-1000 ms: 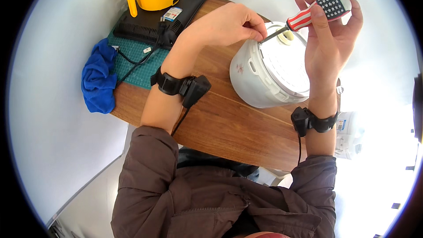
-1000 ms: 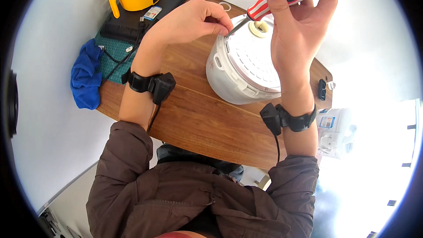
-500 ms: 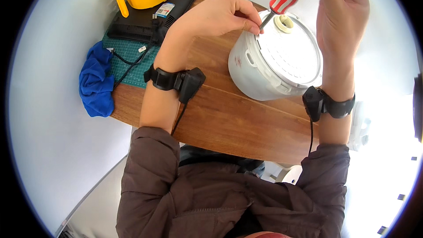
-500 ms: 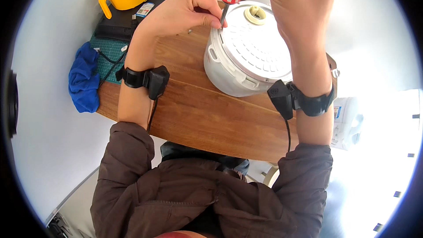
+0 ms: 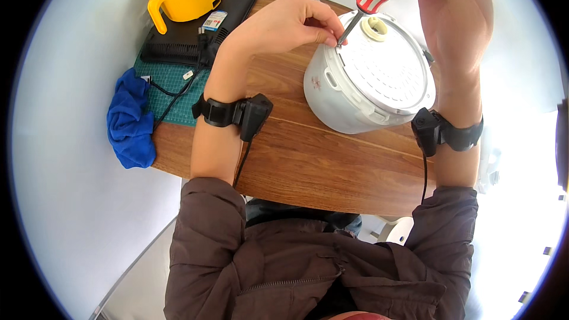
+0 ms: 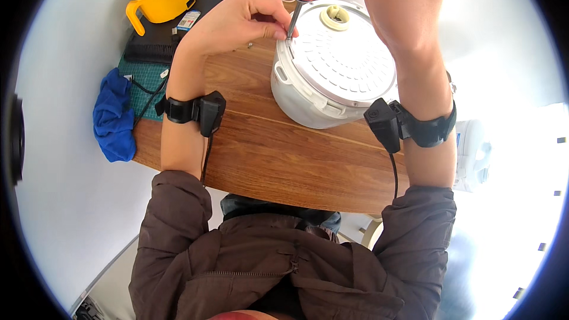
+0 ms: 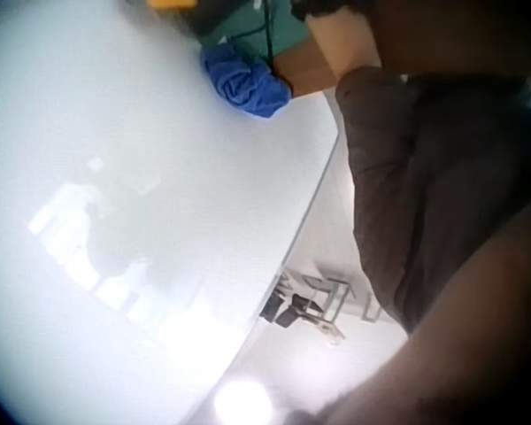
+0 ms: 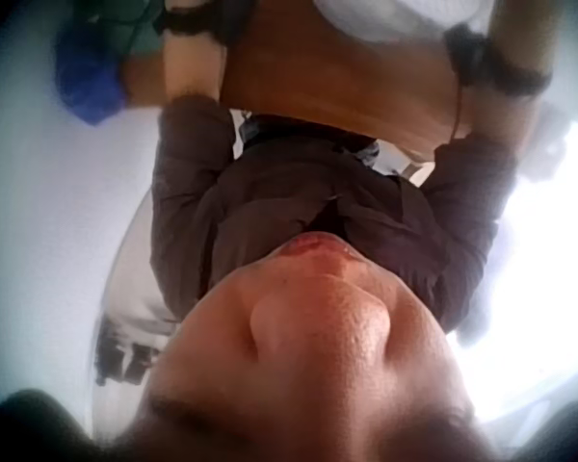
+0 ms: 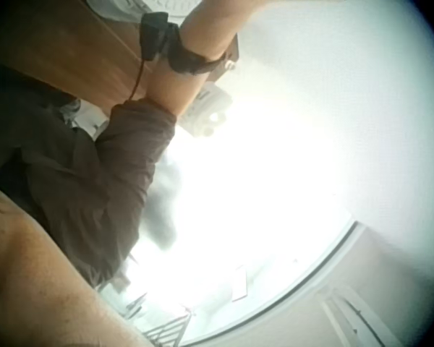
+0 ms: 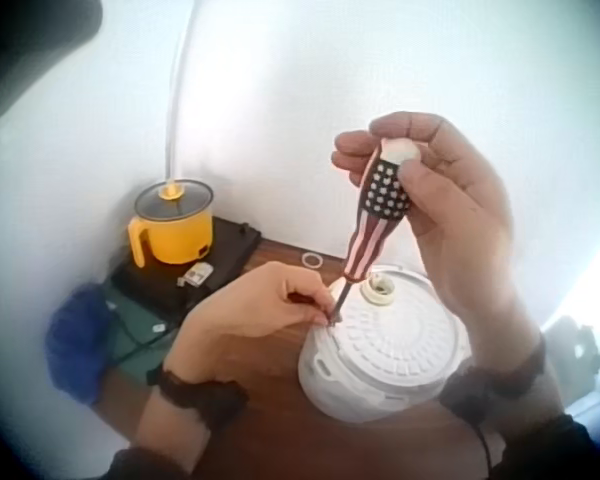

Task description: The person disassembles a white rice cooker by removing the lid and using a screwdriver to unscrew multiple fasteners from the lid and inner components. The person places removed screws on the table and separates the lid parts.

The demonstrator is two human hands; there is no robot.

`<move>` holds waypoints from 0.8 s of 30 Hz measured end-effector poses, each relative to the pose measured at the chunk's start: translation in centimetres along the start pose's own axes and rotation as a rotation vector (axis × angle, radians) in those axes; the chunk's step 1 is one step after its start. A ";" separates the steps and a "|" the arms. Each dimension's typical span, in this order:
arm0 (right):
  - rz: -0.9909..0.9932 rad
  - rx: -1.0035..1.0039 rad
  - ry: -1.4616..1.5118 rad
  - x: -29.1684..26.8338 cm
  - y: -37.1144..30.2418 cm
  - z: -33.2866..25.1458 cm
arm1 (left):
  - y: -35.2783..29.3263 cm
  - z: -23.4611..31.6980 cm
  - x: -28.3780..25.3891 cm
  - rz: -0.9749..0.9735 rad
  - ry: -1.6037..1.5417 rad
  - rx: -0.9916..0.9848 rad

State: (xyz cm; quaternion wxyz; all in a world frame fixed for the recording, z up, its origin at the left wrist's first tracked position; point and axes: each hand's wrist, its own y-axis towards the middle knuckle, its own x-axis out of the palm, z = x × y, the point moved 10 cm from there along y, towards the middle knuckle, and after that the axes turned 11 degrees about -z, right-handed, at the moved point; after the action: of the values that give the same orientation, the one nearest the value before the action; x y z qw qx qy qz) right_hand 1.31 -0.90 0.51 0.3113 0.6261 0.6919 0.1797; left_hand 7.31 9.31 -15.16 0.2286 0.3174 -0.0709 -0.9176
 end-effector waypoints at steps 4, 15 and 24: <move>-0.244 -0.084 -0.008 2.2 0.5 -1.2 | 0.1 0.1 0.1 -0.003 0.009 0.005; -0.343 -0.078 -0.248 2.7 0.1 -1.6 | 0.1 0.1 0.5 -0.037 -0.012 -0.032; -0.513 -0.270 -0.091 3.9 -0.1 -3.8 | 0.1 0.2 0.6 -0.037 -0.049 -0.027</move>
State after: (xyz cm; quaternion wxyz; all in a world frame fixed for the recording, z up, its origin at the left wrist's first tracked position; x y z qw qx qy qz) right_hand -1.34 3.47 2.47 0.4578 0.3909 0.7828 0.1575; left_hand 6.85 8.93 -15.26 0.2141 0.2931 -0.0583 -0.9300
